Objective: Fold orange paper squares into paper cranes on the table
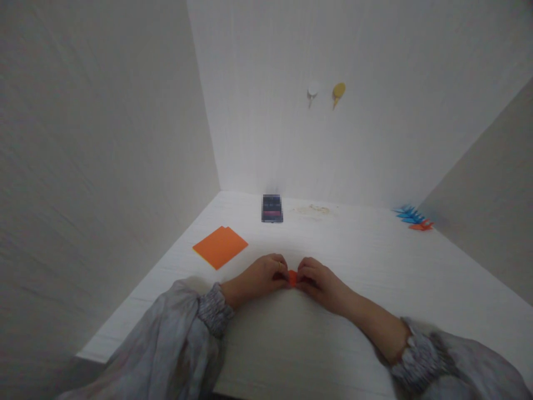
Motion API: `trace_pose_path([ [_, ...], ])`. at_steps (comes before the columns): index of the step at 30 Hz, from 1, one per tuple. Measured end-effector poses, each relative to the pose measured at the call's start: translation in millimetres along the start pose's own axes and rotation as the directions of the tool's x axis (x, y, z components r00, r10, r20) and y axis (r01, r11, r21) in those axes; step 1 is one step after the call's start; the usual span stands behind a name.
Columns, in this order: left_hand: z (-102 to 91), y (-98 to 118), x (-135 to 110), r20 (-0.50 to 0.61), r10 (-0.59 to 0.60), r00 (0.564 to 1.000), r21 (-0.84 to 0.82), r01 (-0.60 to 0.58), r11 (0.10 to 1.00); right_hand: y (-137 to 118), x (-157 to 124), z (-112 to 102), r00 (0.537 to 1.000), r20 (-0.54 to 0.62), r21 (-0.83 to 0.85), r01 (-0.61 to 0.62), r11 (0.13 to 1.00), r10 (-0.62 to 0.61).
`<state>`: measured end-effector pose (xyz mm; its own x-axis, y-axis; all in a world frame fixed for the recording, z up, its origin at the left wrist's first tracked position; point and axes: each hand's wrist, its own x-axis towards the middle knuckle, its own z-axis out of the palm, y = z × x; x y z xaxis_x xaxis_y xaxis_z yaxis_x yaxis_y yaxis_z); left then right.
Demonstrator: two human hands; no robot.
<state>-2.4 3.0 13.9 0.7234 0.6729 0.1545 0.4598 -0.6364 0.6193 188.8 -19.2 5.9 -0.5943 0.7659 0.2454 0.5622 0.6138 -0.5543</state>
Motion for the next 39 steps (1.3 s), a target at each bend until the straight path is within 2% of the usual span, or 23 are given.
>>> trace_pose_path([
  [7, -2.4, 6.1, 0.1, 0.035, -0.007, 0.999, 0.048, 0.005, 0.999, 1.0, -0.7, 6.5, 0.998, -0.059, -0.04, -0.034, 0.999, 0.032],
  [16, 1.2, 0.4, 0.0, 0.026, -0.017, 1.0, 0.053, 0.015, 0.998, 5.7, 0.5, 12.7, 0.997, -0.064, -0.102, -0.059, 0.993, 0.053],
  [39, 0.8, 7.6, 1.3, 0.008, -0.082, 0.997, 0.033, 0.082, 0.996, -3.2, 6.2, 16.1, 0.975, -0.106, -0.185, -0.211, 0.96, 0.194],
])
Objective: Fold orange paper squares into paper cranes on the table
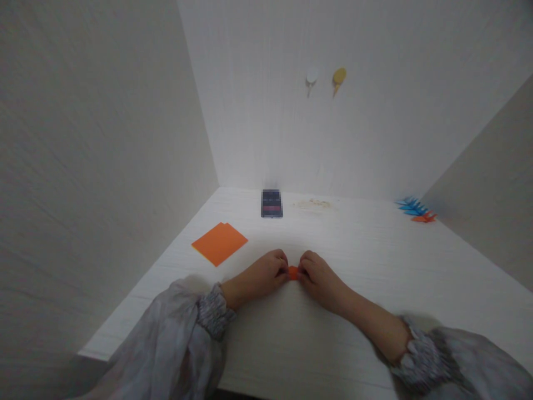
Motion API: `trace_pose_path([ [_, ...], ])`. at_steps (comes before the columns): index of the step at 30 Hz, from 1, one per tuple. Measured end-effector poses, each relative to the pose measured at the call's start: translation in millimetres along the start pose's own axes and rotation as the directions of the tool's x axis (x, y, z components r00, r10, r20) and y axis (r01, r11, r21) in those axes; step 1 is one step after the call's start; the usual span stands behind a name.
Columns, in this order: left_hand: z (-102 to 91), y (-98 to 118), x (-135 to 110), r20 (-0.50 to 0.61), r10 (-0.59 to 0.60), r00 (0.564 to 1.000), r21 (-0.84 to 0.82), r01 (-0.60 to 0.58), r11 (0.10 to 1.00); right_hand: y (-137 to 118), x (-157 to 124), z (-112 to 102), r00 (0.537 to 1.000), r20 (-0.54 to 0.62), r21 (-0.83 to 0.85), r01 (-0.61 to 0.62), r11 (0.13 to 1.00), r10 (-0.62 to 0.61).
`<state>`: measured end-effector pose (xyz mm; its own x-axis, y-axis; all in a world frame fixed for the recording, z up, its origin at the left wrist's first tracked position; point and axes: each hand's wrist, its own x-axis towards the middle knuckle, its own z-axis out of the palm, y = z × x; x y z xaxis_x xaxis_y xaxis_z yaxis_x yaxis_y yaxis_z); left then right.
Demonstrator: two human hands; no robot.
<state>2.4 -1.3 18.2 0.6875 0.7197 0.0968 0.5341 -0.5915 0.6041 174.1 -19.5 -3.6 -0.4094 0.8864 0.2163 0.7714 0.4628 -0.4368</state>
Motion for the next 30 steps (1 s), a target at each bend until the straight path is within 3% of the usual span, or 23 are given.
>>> trace_pose_path([
  [21, 10.1, -4.8, -1.4, -0.085, -0.012, 0.996, 0.012, 0.014, 1.0, -3.0, 4.2, 1.4, 0.998, 0.019, -0.033, -0.055, 0.998, 0.056],
  [30, 10.3, -5.0, 0.1, -0.103, -0.075, 0.992, -0.03, 0.072, 0.997, -8.8, 4.6, -2.1, 0.996, 0.025, -0.071, -0.085, 0.994, 0.087],
])
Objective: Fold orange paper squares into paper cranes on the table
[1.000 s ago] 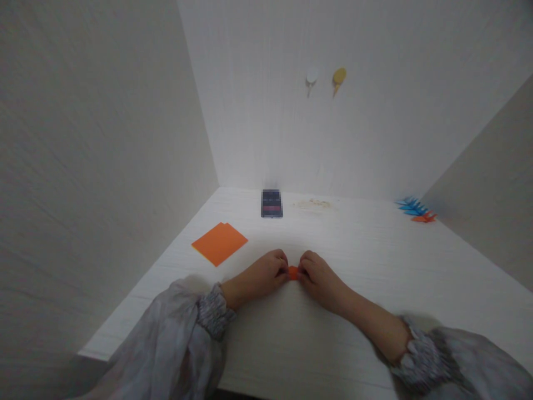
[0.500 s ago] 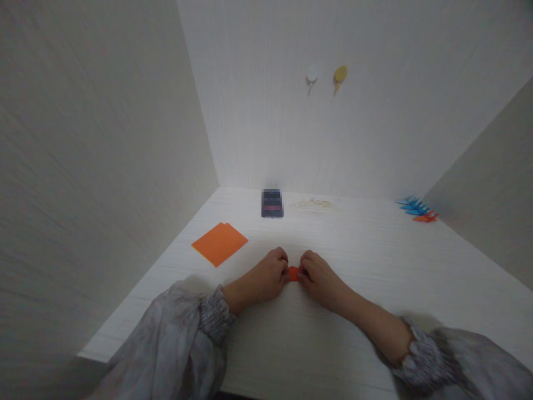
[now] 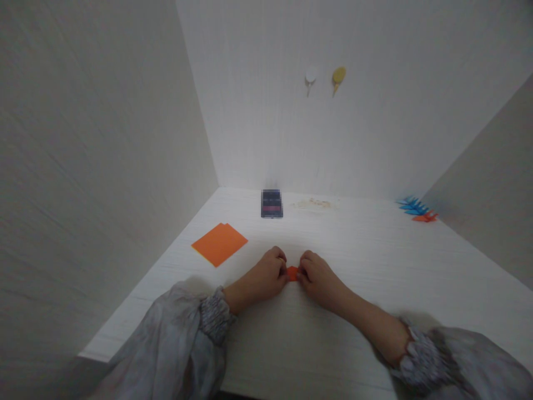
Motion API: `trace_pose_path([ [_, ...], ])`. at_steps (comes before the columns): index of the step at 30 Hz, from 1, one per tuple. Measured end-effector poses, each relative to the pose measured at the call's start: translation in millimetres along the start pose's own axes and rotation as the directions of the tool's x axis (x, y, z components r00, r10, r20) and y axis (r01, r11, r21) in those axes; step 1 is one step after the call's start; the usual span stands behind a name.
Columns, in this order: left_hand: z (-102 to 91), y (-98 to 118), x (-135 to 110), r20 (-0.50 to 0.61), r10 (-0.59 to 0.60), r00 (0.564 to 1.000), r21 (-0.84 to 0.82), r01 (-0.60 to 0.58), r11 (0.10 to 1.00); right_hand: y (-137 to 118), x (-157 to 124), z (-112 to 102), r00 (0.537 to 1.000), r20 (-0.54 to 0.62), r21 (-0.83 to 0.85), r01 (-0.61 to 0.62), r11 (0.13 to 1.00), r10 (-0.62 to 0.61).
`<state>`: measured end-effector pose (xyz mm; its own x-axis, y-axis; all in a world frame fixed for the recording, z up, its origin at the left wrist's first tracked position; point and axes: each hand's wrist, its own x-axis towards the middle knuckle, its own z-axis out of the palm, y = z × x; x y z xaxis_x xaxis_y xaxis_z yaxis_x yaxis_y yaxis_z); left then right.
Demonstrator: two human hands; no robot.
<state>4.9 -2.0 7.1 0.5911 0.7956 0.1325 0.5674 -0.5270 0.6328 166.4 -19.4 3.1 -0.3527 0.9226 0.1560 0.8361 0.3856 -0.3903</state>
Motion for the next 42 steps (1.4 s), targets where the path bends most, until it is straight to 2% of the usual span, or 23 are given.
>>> trace_pose_path([
  [6, -0.6, 1.7, 1.1, -0.016, -0.021, 1.0, 0.01, 0.021, 1.0, -2.0, 0.4, -1.7, 0.999, 0.025, -0.027, -0.033, 0.999, 0.034],
  [13, -2.6, 1.3, 1.7, -0.004, -0.069, 0.998, 0.148, 0.068, 0.987, -0.4, 1.2, 0.6, 0.998, 0.016, -0.014, -0.064, 0.998, 0.065],
  [20, -4.0, -3.6, 2.5, -0.038, -0.145, 0.989, 0.116, 0.148, 0.982, 3.8, 3.2, 1.2, 0.998, 0.025, 0.102, -0.054, 0.993, 0.052],
  [30, -4.5, -4.8, 3.6, -0.024, -0.149, 0.989, 0.105, 0.151, 0.983, 13.3, 4.7, 3.9, 0.998, 0.017, 0.247, -0.061, 0.967, 0.059],
  [36, -5.1, -3.3, 4.1, -0.015, -0.158, 0.987, 0.108, 0.158, 0.981, 15.4, 4.1, 1.7, 0.993, 0.049, 0.312, -0.114, 0.943, 0.104],
  [39, -4.3, -4.7, 4.2, -0.019, -0.152, 0.988, 0.097, 0.153, 0.983, 13.7, 4.6, 0.8, 0.989, 0.072, 0.319, -0.146, 0.936, 0.13],
  [42, -2.2, -7.1, 4.7, -0.039, -0.14, 0.989, 0.088, 0.143, 0.986, 10.6, 5.9, 2.0, 0.989, 0.046, 0.266, -0.149, 0.952, 0.142],
])
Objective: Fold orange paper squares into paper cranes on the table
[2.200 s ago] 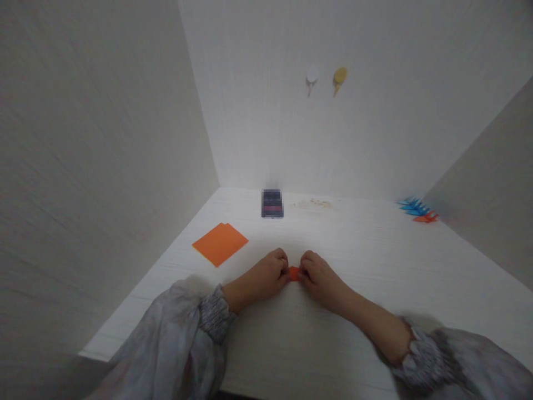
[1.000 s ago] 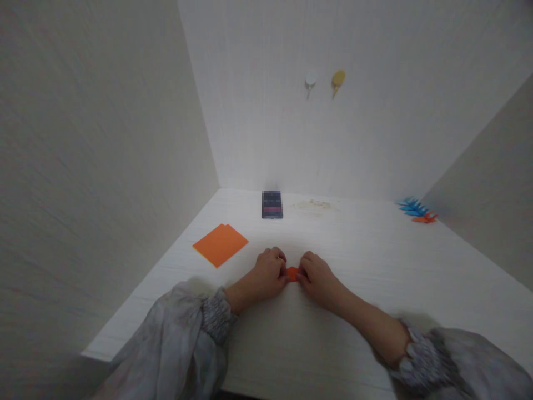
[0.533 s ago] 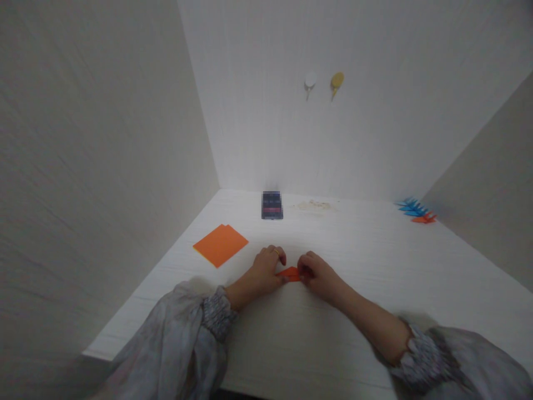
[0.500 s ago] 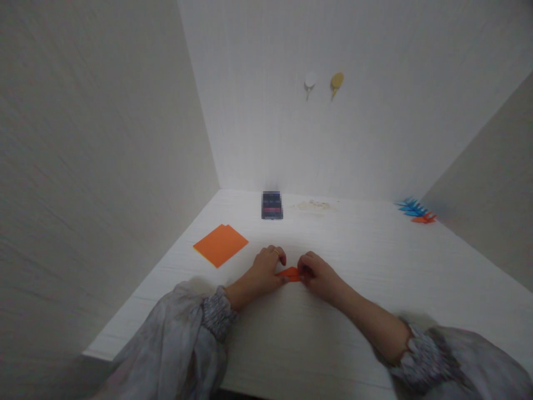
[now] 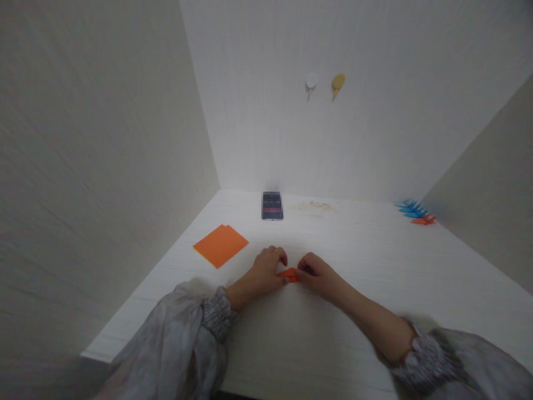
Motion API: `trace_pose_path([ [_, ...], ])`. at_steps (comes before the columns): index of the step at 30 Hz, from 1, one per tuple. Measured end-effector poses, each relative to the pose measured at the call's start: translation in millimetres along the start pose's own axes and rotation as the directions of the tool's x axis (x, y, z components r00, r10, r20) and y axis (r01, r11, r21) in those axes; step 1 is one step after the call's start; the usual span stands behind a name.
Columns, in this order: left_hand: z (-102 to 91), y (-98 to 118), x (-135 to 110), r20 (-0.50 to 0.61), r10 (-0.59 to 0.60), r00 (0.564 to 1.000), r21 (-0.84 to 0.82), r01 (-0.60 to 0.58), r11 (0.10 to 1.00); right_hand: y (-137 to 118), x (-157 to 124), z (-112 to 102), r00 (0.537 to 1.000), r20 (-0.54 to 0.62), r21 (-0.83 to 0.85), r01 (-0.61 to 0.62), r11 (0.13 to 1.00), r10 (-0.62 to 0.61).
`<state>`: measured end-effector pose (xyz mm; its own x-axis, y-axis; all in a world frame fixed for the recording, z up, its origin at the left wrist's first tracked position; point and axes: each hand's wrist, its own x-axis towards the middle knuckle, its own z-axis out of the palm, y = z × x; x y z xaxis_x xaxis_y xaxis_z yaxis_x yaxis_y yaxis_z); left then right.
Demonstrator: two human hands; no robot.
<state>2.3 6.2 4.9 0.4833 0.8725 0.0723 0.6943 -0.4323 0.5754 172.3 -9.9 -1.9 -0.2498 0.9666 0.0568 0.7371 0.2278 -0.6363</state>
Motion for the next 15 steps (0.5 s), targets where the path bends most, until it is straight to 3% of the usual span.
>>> trace_pose_path([
  [7, 2.4, -1.9, 0.2, -0.023, 0.022, 0.999, -0.006, -0.022, 1.0, -7.2, 4.9, 4.5, 0.999, -0.039, -0.188, -0.013, 0.982, 0.005],
  [15, -2.1, 0.3, -0.6, 0.026, 0.003, 1.0, 0.0, -0.003, 1.0, 2.0, 7.0, 1.5, 1.0, 0.028, -0.062, 0.012, 0.998, -0.011],
])
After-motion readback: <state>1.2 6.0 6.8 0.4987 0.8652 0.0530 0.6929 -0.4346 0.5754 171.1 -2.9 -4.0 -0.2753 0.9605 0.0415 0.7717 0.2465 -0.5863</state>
